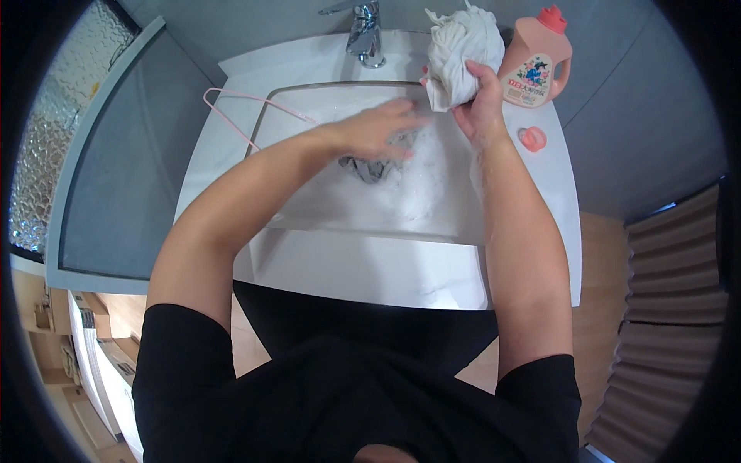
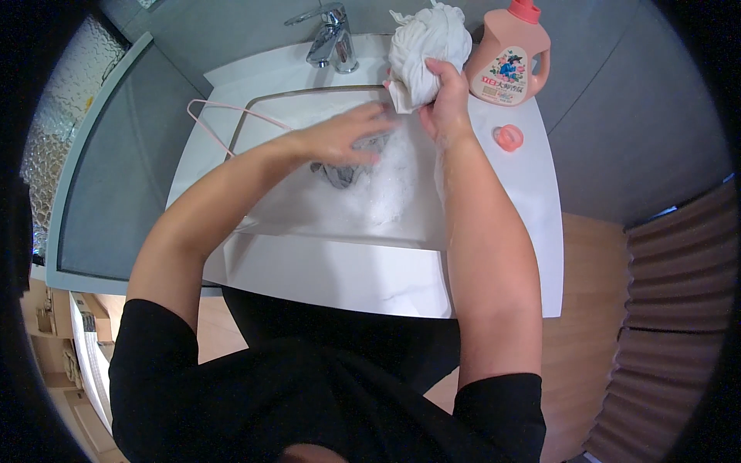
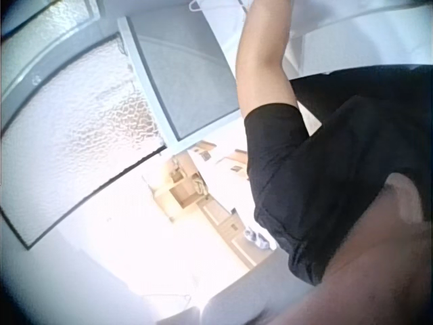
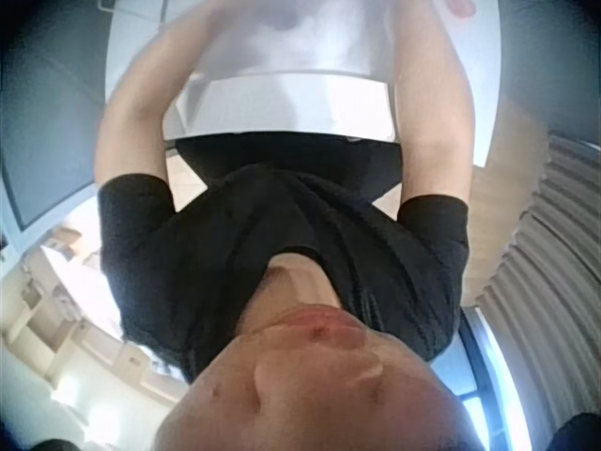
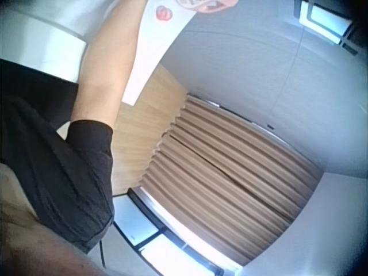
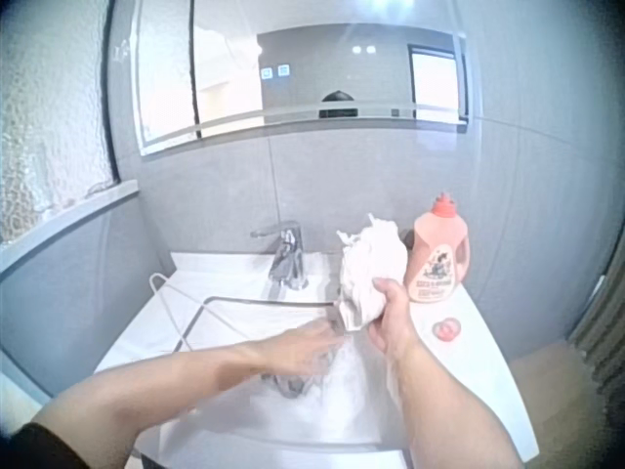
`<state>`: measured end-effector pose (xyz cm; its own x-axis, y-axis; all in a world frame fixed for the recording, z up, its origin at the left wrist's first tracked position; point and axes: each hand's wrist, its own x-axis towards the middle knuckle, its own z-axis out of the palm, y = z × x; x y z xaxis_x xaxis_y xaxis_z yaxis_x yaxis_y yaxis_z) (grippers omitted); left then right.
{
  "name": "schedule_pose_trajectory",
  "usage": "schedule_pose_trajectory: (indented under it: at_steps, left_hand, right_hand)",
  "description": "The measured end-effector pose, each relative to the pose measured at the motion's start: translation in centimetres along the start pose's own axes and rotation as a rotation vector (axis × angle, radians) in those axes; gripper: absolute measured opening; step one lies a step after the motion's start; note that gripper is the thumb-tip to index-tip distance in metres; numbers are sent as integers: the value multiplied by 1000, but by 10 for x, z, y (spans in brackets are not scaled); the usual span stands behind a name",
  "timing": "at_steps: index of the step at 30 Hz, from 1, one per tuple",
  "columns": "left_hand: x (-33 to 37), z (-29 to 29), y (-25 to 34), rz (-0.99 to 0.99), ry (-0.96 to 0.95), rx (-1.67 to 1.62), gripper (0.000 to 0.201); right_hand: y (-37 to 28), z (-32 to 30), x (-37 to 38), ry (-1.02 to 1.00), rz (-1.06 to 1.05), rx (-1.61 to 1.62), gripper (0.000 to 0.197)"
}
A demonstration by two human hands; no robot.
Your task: The person washes a white shirt and a grey towel by hand in a sink filled with soapy water, wrings the items out, and rinses their hands and arms under a faucet.
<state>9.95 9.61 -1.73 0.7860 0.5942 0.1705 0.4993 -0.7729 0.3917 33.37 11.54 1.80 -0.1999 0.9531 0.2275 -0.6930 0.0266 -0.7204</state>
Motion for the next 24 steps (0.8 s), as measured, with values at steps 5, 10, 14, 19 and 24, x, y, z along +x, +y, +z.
schedule_pose_trajectory:
  at_steps: [5,10,14,19,24]
  left_hand:
    - [-1,43,15,-119,-214,293,65]
    - [23,66,-4,-126,-167,607,42]
    - [53,66,-20,-499,-244,415,33]
    - [73,61,-4,-545,-271,403,31]
    - [50,16,-50,-515,361,-984,47]
  right_hand:
    - [0,-2,-1,-22,-12,37,64]
    - [1,-5,-2,24,-43,43,62]
    - [5,0,-1,-2,-4,57,61]
    - [2,-8,1,23,1,149,57]
    - [5,3,1,1,-26,167,56]
